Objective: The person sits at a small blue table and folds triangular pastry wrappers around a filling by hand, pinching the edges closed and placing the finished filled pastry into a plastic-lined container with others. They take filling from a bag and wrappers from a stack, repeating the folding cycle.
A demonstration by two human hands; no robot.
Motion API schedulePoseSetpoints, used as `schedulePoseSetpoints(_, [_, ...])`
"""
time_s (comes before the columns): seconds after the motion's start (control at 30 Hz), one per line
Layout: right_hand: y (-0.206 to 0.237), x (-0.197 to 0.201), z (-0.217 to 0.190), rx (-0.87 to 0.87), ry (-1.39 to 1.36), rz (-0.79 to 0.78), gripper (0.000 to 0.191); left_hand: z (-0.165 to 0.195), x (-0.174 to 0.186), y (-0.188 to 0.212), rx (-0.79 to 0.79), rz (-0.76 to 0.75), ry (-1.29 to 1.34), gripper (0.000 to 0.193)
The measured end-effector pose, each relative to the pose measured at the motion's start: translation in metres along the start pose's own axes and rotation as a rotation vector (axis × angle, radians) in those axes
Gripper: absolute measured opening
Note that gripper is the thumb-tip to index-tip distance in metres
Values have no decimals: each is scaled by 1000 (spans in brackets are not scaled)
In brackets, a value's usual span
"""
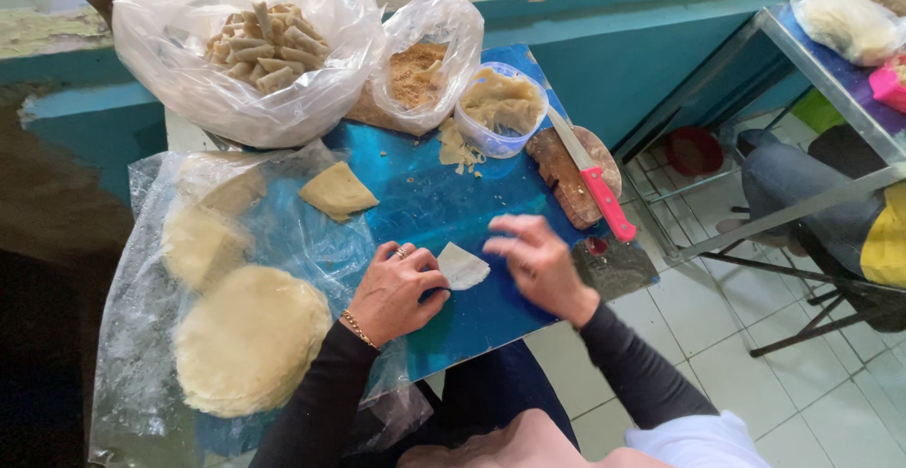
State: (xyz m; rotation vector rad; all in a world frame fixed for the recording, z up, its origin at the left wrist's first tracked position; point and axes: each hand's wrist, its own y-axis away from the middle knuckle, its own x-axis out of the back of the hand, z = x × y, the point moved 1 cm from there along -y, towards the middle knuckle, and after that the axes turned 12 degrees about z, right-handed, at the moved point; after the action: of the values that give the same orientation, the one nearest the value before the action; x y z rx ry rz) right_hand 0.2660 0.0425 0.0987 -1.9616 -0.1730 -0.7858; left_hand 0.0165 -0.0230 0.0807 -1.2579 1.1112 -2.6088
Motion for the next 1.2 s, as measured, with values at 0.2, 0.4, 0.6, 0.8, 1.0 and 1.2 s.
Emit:
schedulePoseSetpoints(0.2, [-78, 2, 117, -42, 418, -103, 45, 2, 3, -2, 39, -25, 19, 9])
schedulePoseSetpoints(0.4, [-107, -43, 169, 5, 658, -401, 79, 6, 9, -6, 54, 5, 49, 11])
schedulePoseSetpoints(0.6, [-110, -50, 169, -37, 828, -674, 83, 5, 8, -3, 65, 18, 57, 12])
schedulePoseSetpoints(0.8, [-113, -28, 124, 30, 694, -393, 59, -1, 7, -3, 99, 44, 10, 11])
schedulePoseSetpoints(1.0, [-31, -24, 28, -55, -133, -415, 51, -7, 0, -1, 131, 29, -29, 8])
schedulePoseSetpoints(1.2, [-4, -34, 5, 30, 51, -339, 42, -10, -2, 1, 139, 25, -16, 9])
